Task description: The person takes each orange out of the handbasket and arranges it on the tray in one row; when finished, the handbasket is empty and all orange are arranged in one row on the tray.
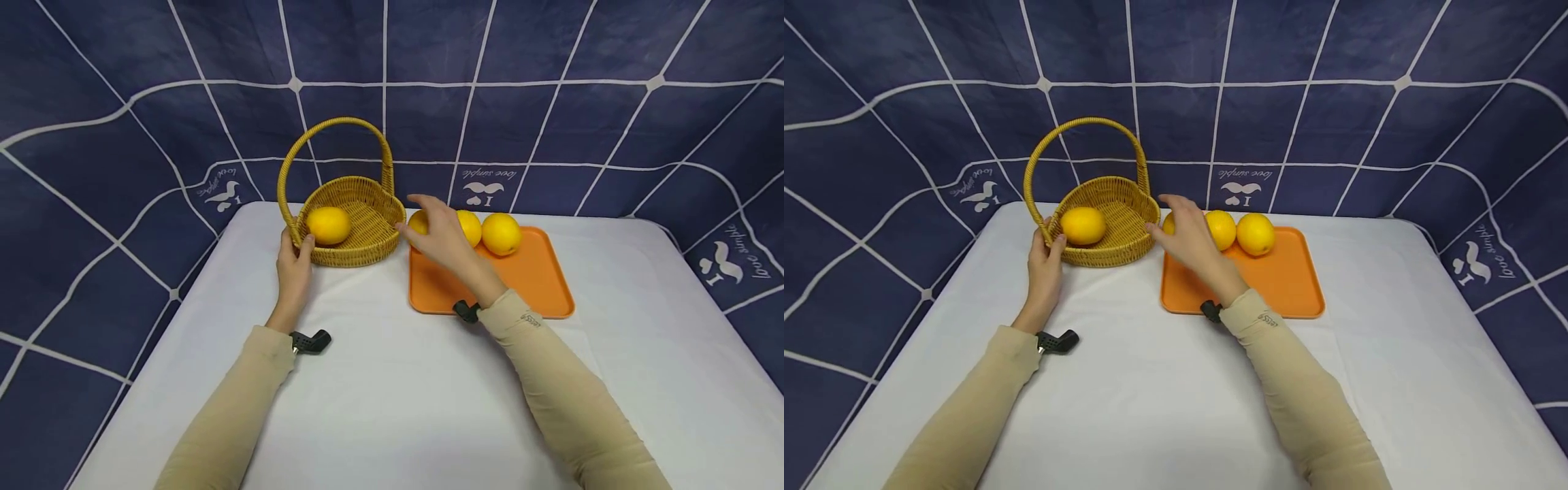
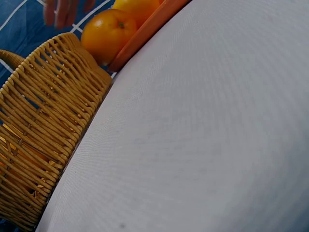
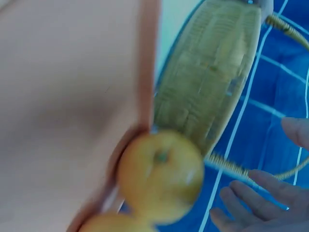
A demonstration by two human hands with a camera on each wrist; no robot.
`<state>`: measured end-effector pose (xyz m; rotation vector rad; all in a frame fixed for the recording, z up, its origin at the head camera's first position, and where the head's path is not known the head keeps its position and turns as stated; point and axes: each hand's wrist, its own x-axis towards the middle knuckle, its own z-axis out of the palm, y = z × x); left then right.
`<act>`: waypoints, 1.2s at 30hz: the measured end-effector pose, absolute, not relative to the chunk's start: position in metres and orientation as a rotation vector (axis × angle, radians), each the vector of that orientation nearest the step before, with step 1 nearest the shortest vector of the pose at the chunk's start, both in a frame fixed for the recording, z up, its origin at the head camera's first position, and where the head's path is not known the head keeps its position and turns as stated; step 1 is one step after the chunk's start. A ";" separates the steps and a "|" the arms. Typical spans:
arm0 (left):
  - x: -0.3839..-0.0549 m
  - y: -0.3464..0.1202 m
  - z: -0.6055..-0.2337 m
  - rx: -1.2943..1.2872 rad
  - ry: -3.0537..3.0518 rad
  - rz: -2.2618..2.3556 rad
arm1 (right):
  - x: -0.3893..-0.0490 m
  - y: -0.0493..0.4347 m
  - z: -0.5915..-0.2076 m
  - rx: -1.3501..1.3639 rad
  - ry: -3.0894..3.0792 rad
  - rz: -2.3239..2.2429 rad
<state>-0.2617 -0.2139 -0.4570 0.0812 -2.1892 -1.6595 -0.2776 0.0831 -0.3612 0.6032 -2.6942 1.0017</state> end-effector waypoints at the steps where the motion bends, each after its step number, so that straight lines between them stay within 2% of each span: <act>1: -0.261 -0.214 -0.457 0.073 -2.188 -1.668 | -0.278 0.075 -0.361 0.621 -2.697 1.011; 10: -0.258 -0.213 -0.460 0.075 -2.182 -1.692 | -0.295 0.016 -0.359 0.728 -2.766 1.061; 20: -0.262 -0.211 -0.463 0.082 -2.192 -1.673 | -0.318 -0.029 -0.360 0.927 -2.836 1.035; 28: -0.262 -0.212 -0.460 0.081 -2.212 -1.665 | -0.328 -0.047 -0.367 1.161 -2.857 0.919; 36: -0.262 -0.215 -0.458 0.094 -2.200 -1.662 | -0.324 -0.051 -0.365 1.065 -2.880 0.718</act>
